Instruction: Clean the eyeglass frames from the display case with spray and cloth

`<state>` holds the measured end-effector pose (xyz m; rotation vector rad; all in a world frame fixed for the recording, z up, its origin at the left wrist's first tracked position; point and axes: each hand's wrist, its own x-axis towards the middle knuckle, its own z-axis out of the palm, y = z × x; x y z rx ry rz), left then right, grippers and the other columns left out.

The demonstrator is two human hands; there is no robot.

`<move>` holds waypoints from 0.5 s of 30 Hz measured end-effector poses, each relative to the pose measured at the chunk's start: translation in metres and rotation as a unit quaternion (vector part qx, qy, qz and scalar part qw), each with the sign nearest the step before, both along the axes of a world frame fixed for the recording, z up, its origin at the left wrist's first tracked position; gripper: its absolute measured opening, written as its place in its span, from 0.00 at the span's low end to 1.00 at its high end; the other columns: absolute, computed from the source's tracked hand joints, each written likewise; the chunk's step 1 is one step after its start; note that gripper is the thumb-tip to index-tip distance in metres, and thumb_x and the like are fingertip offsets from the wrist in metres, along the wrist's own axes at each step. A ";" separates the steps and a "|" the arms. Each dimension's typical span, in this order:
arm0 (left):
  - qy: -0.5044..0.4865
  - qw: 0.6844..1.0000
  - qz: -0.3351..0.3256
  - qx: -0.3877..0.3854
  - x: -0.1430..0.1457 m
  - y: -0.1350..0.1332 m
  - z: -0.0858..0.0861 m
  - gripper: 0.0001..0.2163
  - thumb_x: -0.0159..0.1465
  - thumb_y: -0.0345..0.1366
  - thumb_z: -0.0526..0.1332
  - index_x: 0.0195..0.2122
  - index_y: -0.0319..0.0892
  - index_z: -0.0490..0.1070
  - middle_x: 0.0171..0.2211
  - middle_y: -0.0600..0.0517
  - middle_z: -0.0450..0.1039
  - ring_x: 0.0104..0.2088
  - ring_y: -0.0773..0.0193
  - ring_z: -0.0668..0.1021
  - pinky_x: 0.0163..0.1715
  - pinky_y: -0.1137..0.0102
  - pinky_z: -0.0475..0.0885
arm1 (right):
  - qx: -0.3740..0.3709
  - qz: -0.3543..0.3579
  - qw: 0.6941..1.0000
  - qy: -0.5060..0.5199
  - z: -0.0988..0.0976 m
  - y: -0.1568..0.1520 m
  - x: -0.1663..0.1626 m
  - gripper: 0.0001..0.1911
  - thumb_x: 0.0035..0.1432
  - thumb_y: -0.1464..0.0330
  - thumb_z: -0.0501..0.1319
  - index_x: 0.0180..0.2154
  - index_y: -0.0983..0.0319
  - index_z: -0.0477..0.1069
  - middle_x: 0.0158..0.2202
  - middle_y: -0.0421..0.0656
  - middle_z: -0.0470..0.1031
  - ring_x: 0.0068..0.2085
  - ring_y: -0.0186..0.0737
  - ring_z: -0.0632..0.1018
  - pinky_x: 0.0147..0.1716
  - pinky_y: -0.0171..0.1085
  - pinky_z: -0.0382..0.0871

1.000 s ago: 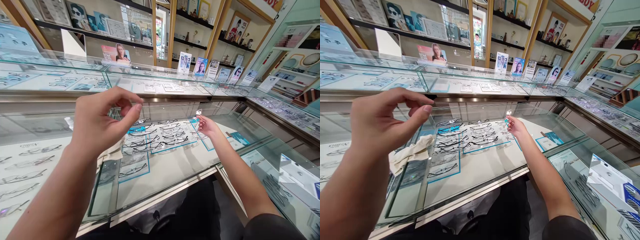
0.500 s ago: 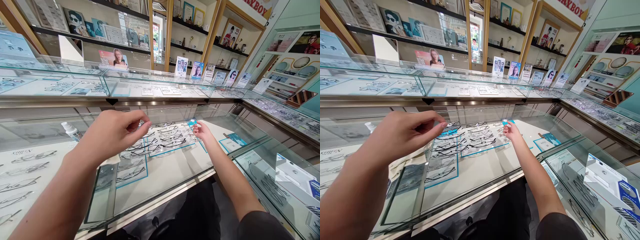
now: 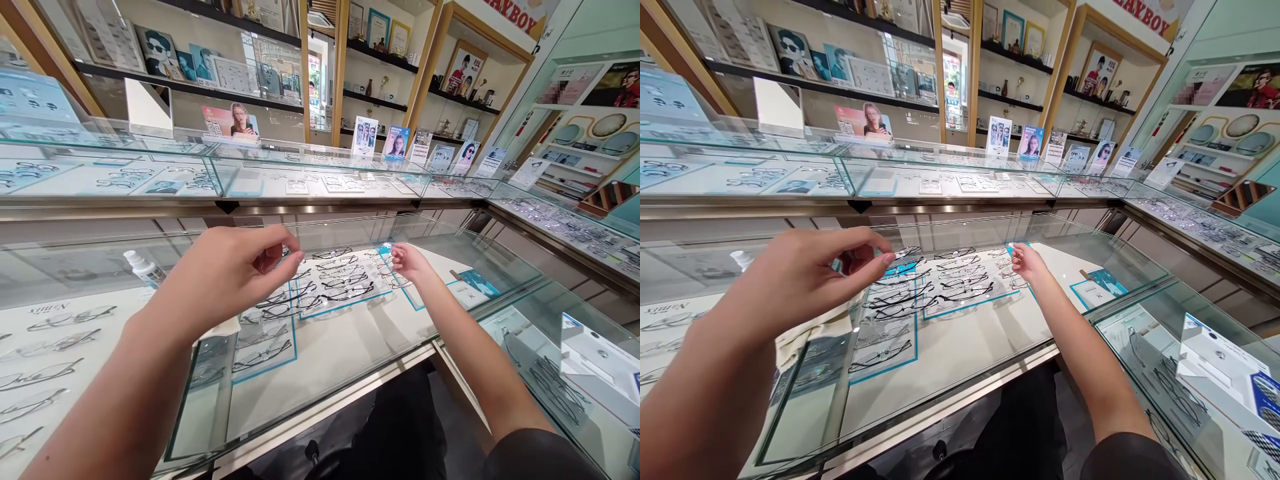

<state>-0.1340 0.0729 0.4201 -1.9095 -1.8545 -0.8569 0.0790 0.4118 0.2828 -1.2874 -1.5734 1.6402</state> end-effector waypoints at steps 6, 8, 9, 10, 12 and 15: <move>0.009 1.000 -0.004 0.024 -0.001 0.000 0.000 0.10 0.69 0.46 0.62 0.35 0.47 0.76 0.19 0.63 0.68 0.18 0.72 0.70 0.22 0.74 0.62 | 0.154 0.045 0.940 -0.301 0.015 0.041 -0.039 0.08 0.63 0.69 0.72 0.32 0.64 0.77 0.32 0.43 0.78 0.34 0.37 0.77 0.33 0.35 0.71; 0.013 1.000 -0.005 0.022 -0.002 -0.001 0.000 0.10 0.70 0.46 0.62 0.35 0.47 0.76 0.19 0.63 0.68 0.18 0.72 0.70 0.22 0.73 0.62 | 0.169 0.060 0.903 -0.391 0.015 0.052 -0.060 0.08 0.67 0.65 0.71 0.42 0.65 0.79 0.42 0.46 0.81 0.42 0.41 0.81 0.42 0.40 0.78; 0.015 1.000 -0.004 0.019 -0.003 -0.001 0.001 0.10 0.70 0.46 0.62 0.35 0.47 0.75 0.19 0.63 0.68 0.18 0.71 0.70 0.22 0.73 0.62 | 0.175 0.067 0.884 -0.428 0.015 0.056 -0.069 0.11 0.69 0.63 0.70 0.47 0.64 0.79 0.47 0.47 0.81 0.45 0.43 0.82 0.46 0.44 0.80; 0.016 1.000 -0.003 0.016 -0.003 -0.002 0.001 0.10 0.70 0.46 0.61 0.36 0.47 0.75 0.20 0.63 0.68 0.18 0.71 0.70 0.22 0.73 0.62 | 0.180 0.073 0.867 -0.459 0.014 0.059 -0.077 0.14 0.70 0.61 0.69 0.51 0.64 0.78 0.51 0.48 0.81 0.48 0.45 0.83 0.49 0.47 0.81; 0.015 1.000 0.001 0.013 -0.004 -0.003 0.003 0.10 0.71 0.46 0.61 0.36 0.48 0.75 0.21 0.62 0.70 0.19 0.71 0.71 0.22 0.72 0.63 | 0.189 0.082 0.838 -0.505 0.010 0.062 -0.089 0.17 0.71 0.60 0.68 0.55 0.64 0.76 0.56 0.50 0.79 0.52 0.47 0.83 0.53 0.50 0.81; 0.007 1.000 0.006 0.022 -0.005 -0.006 0.005 0.10 0.71 0.46 0.60 0.37 0.48 0.76 0.24 0.61 0.75 0.22 0.69 0.76 0.24 0.71 0.65 | 0.196 0.087 0.813 -0.542 0.006 0.065 -0.095 0.19 0.72 0.61 0.68 0.58 0.63 0.76 0.58 0.51 0.78 0.54 0.48 0.82 0.54 0.51 0.81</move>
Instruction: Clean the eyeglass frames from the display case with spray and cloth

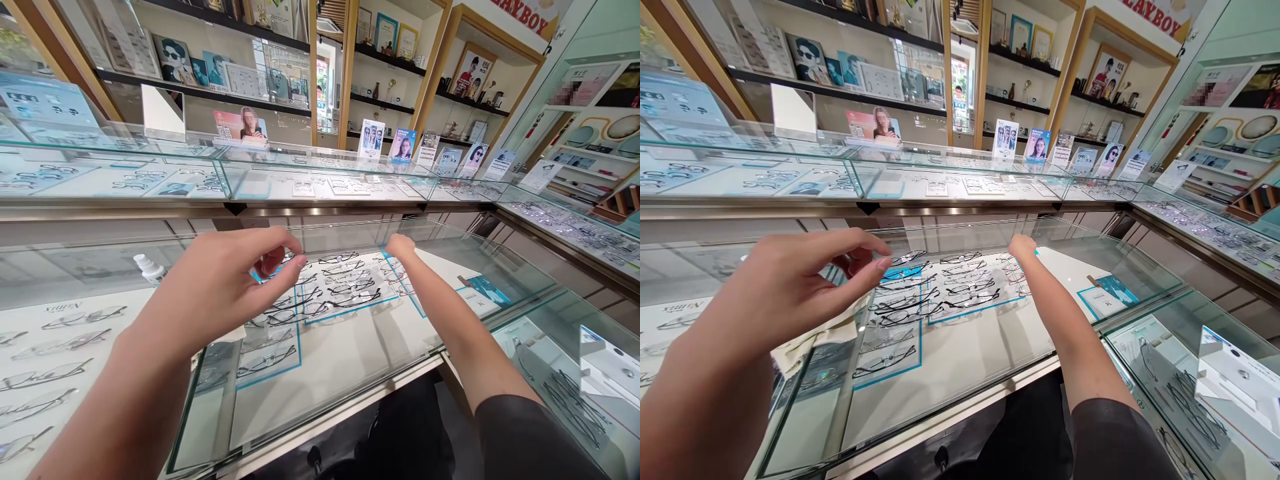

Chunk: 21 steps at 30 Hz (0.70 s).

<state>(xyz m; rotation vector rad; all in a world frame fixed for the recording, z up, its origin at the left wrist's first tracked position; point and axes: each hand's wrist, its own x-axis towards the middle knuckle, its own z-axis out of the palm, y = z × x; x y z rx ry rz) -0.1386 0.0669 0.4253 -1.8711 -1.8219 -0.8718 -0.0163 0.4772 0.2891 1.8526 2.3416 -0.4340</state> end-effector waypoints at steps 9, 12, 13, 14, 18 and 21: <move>-0.028 1.000 -0.002 0.007 0.000 -0.006 0.004 0.09 0.73 0.41 0.60 0.36 0.47 0.75 0.27 0.61 0.78 0.26 0.70 0.78 0.28 0.72 0.67 | 0.034 0.013 0.998 0.047 0.029 -0.009 0.005 0.11 0.62 0.65 0.73 0.42 0.66 0.81 0.43 0.54 0.84 0.48 0.50 0.84 0.47 0.45 0.78; -0.039 0.999 -0.014 0.006 -0.001 -0.007 0.006 0.09 0.73 0.39 0.59 0.36 0.46 0.74 0.27 0.60 0.77 0.26 0.71 0.77 0.28 0.73 0.67 | 0.049 0.074 0.987 0.135 0.058 -0.026 0.006 0.06 0.57 0.68 0.71 0.31 0.64 0.80 0.32 0.51 0.81 0.41 0.50 0.83 0.40 0.42 0.73; -0.047 0.999 -0.016 0.001 -0.002 -0.006 0.006 0.09 0.73 0.38 0.59 0.36 0.46 0.74 0.27 0.60 0.77 0.26 0.71 0.76 0.29 0.73 0.67 | 0.051 0.108 0.977 0.174 0.068 -0.035 0.005 0.06 0.57 0.67 0.70 0.30 0.63 0.79 0.31 0.48 0.80 0.39 0.48 0.81 0.38 0.40 0.72; -0.058 0.998 -0.015 -0.006 -0.004 -0.005 0.006 0.09 0.73 0.38 0.59 0.36 0.45 0.74 0.28 0.59 0.77 0.27 0.70 0.76 0.29 0.73 0.68 | 0.051 0.146 0.964 0.217 0.078 -0.046 0.004 0.06 0.58 0.66 0.68 0.30 0.62 0.79 0.31 0.46 0.80 0.38 0.45 0.80 0.37 0.39 0.70; -0.153 0.988 0.004 -0.015 -0.021 0.007 -0.004 0.09 0.72 0.40 0.61 0.35 0.45 0.77 0.30 0.54 0.79 0.29 0.66 0.77 0.30 0.72 0.70 | 0.031 0.302 0.871 0.386 0.112 -0.107 -0.004 0.07 0.64 0.63 0.63 0.36 0.57 0.78 0.36 0.39 0.79 0.36 0.36 0.76 0.38 0.36 0.69; -0.265 0.964 -0.018 -0.014 -0.037 0.021 -0.015 0.09 0.69 0.43 0.66 0.39 0.45 0.81 0.38 0.50 0.83 0.37 0.61 0.82 0.37 0.69 0.76 | -0.042 0.419 0.711 0.563 0.127 -0.158 -0.011 0.08 0.63 0.61 0.68 0.33 0.57 0.77 0.32 0.39 0.76 0.34 0.37 0.72 0.37 0.39 0.67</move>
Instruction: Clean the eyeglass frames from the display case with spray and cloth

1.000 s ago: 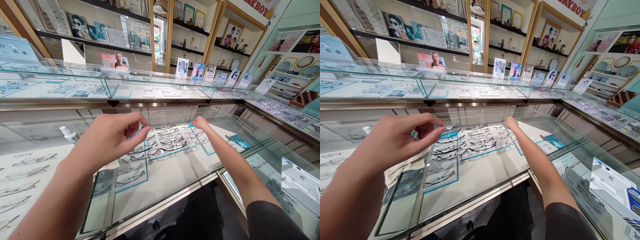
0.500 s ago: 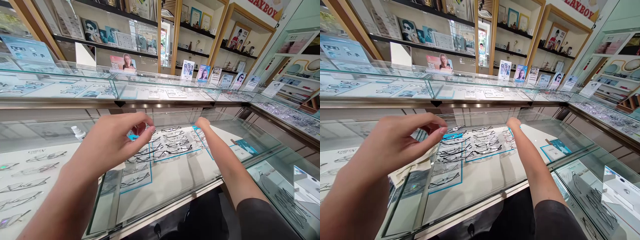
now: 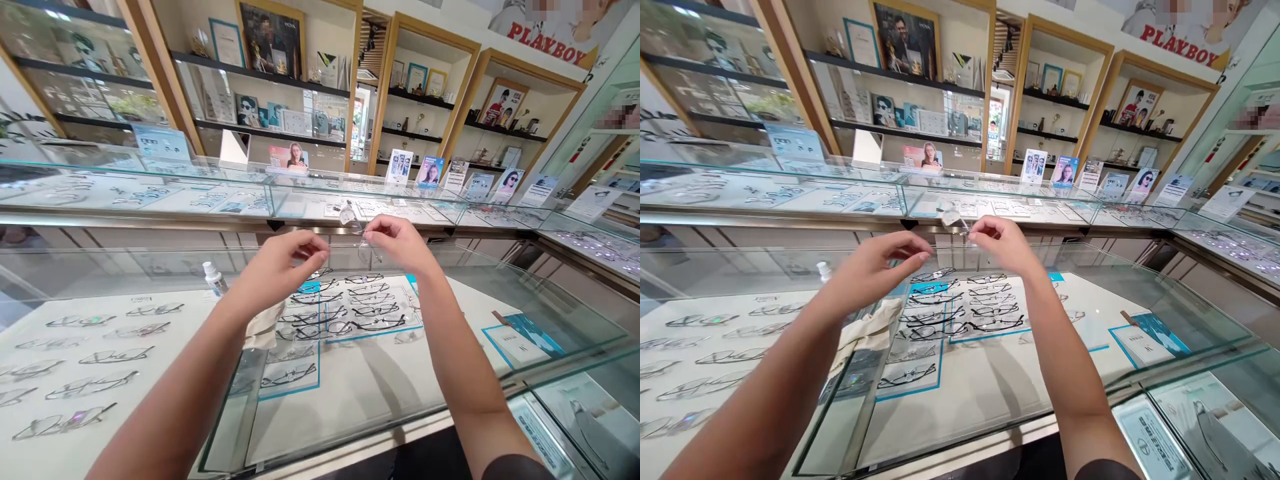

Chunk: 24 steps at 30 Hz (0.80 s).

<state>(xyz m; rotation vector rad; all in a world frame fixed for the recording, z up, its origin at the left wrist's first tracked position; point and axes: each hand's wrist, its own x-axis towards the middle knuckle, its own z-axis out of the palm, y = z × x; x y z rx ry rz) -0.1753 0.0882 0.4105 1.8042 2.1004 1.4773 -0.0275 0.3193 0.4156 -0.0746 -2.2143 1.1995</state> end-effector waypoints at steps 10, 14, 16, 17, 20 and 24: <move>-0.281 0.943 -0.112 0.141 -0.014 0.018 -0.014 0.12 0.57 0.44 0.80 0.36 0.45 0.83 0.38 0.50 0.83 0.39 0.62 0.82 0.47 0.64 0.79 | -0.071 0.119 0.987 0.081 -0.007 -0.056 -0.020 0.07 0.64 0.59 0.71 0.36 0.54 0.81 0.37 0.39 0.78 0.40 0.40 0.75 0.42 0.43 0.66; -0.276 0.946 -0.095 0.138 -0.016 0.020 -0.016 0.13 0.54 0.44 0.82 0.31 0.44 0.82 0.34 0.50 0.82 0.37 0.61 0.81 0.44 0.64 0.79 | -0.087 0.132 0.985 0.074 -0.013 -0.052 -0.024 0.06 0.63 0.60 0.71 0.35 0.54 0.82 0.37 0.39 0.76 0.39 0.39 0.74 0.41 0.42 0.65; -0.272 0.948 -0.091 0.135 -0.018 0.020 -0.017 0.13 0.54 0.45 0.82 0.31 0.44 0.83 0.33 0.50 0.83 0.37 0.60 0.82 0.44 0.64 0.79 | -0.102 0.143 0.982 0.071 -0.014 -0.050 -0.025 0.07 0.61 0.60 0.72 0.34 0.55 0.81 0.37 0.39 0.77 0.39 0.39 0.74 0.41 0.42 0.66; -0.271 0.949 -0.091 0.134 -0.019 0.020 -0.018 0.13 0.54 0.45 0.82 0.31 0.45 0.84 0.33 0.49 0.83 0.36 0.61 0.82 0.44 0.64 0.78 | -0.109 0.147 0.981 0.069 -0.014 -0.050 -0.025 0.07 0.61 0.59 0.72 0.34 0.55 0.81 0.36 0.39 0.77 0.39 0.39 0.74 0.42 0.42 0.66; -0.274 0.949 -0.084 0.132 -0.022 0.020 -0.020 0.12 0.55 0.46 0.81 0.31 0.46 0.85 0.34 0.50 0.84 0.36 0.61 0.82 0.43 0.64 0.78 | -0.123 0.150 0.978 0.071 -0.013 -0.050 -0.026 0.07 0.60 0.59 0.73 0.33 0.54 0.81 0.35 0.39 0.79 0.38 0.40 0.75 0.42 0.43 0.69; -0.301 0.940 -0.076 0.143 -0.025 0.021 -0.022 0.13 0.56 0.46 0.81 0.31 0.45 0.83 0.36 0.50 0.84 0.38 0.62 0.82 0.44 0.65 0.77 | -0.168 0.132 0.972 0.101 -0.015 -0.051 -0.028 0.07 0.57 0.59 0.74 0.33 0.54 0.81 0.36 0.39 0.81 0.40 0.41 0.78 0.46 0.44 0.72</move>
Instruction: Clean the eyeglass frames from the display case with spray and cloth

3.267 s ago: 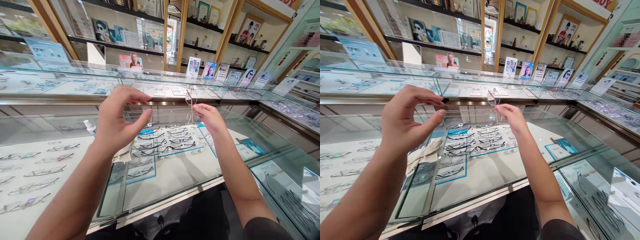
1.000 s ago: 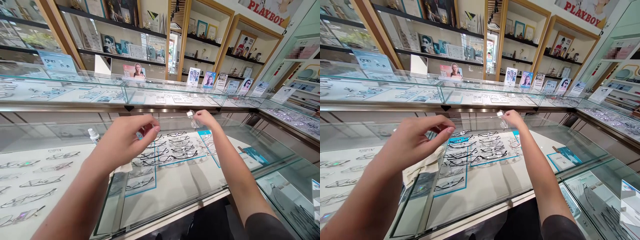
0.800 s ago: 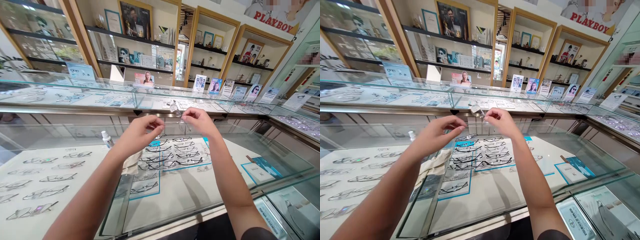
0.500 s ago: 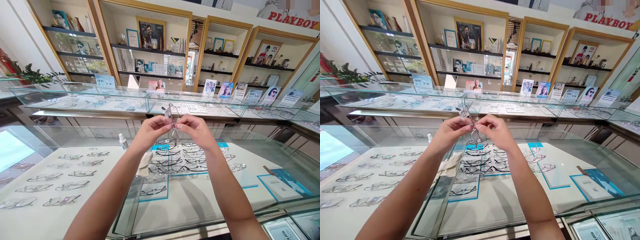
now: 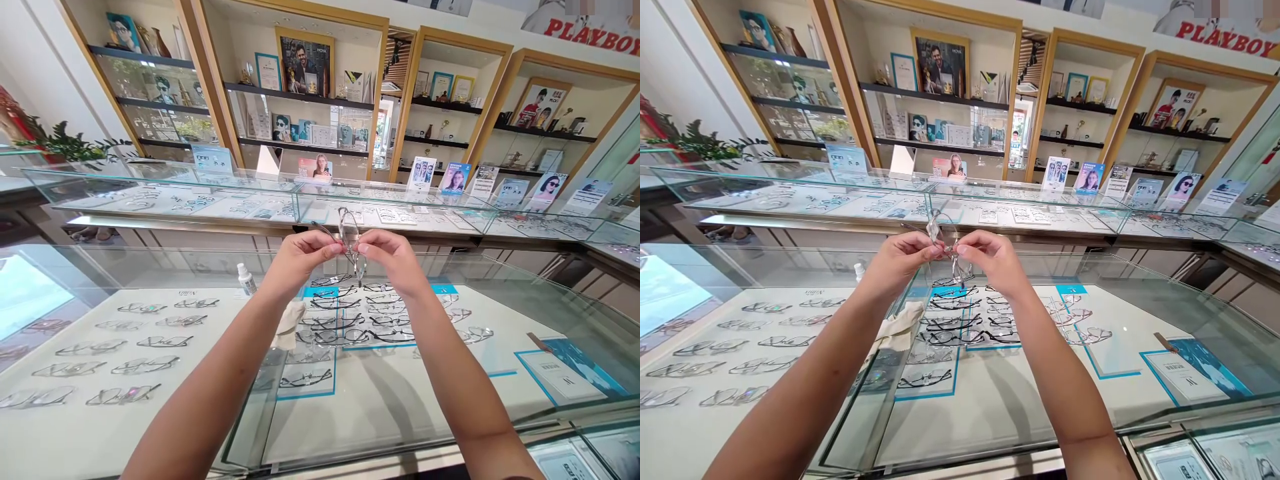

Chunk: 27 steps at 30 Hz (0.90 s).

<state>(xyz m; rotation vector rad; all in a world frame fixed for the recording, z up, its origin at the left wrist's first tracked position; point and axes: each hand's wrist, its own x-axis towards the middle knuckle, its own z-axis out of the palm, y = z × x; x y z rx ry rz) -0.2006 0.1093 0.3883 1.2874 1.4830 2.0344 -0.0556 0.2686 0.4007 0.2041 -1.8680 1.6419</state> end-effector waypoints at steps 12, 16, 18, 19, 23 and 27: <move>-0.353 0.925 -0.115 -0.077 -0.005 0.024 -0.021 0.14 0.55 0.35 0.80 0.38 0.43 0.78 0.45 0.48 0.84 0.38 0.64 0.83 0.38 0.70 0.79 | -0.141 -0.097 0.984 0.057 0.001 0.012 -0.002 0.11 0.57 0.57 0.68 0.37 0.54 0.72 0.41 0.42 0.79 0.40 0.41 0.77 0.45 0.43 0.74; -0.282 0.952 -0.013 -0.120 -0.011 0.027 -0.026 0.16 0.57 0.40 0.78 0.42 0.43 0.77 0.45 0.46 0.82 0.37 0.62 0.82 0.37 0.67 0.77 | -0.092 -0.118 0.988 0.038 0.003 0.014 0.001 0.10 0.58 0.57 0.68 0.37 0.54 0.73 0.41 0.42 0.81 0.42 0.42 0.79 0.47 0.45 0.75; -0.202 0.968 0.121 -0.091 -0.015 0.024 -0.025 0.16 0.59 0.39 0.76 0.43 0.44 0.74 0.41 0.50 0.78 0.35 0.65 0.78 0.36 0.68 0.73 | -0.054 -0.130 0.989 0.039 0.004 0.013 0.005 0.07 0.58 0.59 0.69 0.35 0.54 0.76 0.39 0.41 0.82 0.43 0.43 0.80 0.48 0.45 0.75; -0.132 0.970 0.195 -0.066 -0.015 0.021 -0.024 0.15 0.60 0.39 0.75 0.44 0.45 0.73 0.41 0.51 0.77 0.35 0.65 0.76 0.36 0.68 0.72 | -0.030 -0.134 0.990 0.037 0.005 0.012 0.006 0.06 0.59 0.60 0.70 0.34 0.54 0.77 0.39 0.41 0.82 0.43 0.43 0.80 0.49 0.46 0.74; 0.209 0.947 0.244 -0.028 -0.004 0.006 -0.012 0.12 0.67 0.41 0.69 0.50 0.47 0.75 0.50 0.48 0.78 0.48 0.57 0.78 0.51 0.62 0.72 | 0.061 -0.109 0.992 0.021 0.005 0.005 0.009 0.05 0.61 0.63 0.71 0.33 0.55 0.79 0.41 0.42 0.85 0.47 0.45 0.82 0.50 0.48 0.74; 0.245 0.964 0.099 -0.026 0.009 0.001 -0.006 0.13 0.71 0.45 0.67 0.54 0.48 0.77 0.56 0.45 0.80 0.55 0.53 0.79 0.57 0.59 0.72 | 0.099 -0.047 0.994 0.000 0.005 -0.002 0.008 0.05 0.64 0.66 0.69 0.33 0.55 0.79 0.47 0.42 0.87 0.55 0.46 0.83 0.57 0.50 0.72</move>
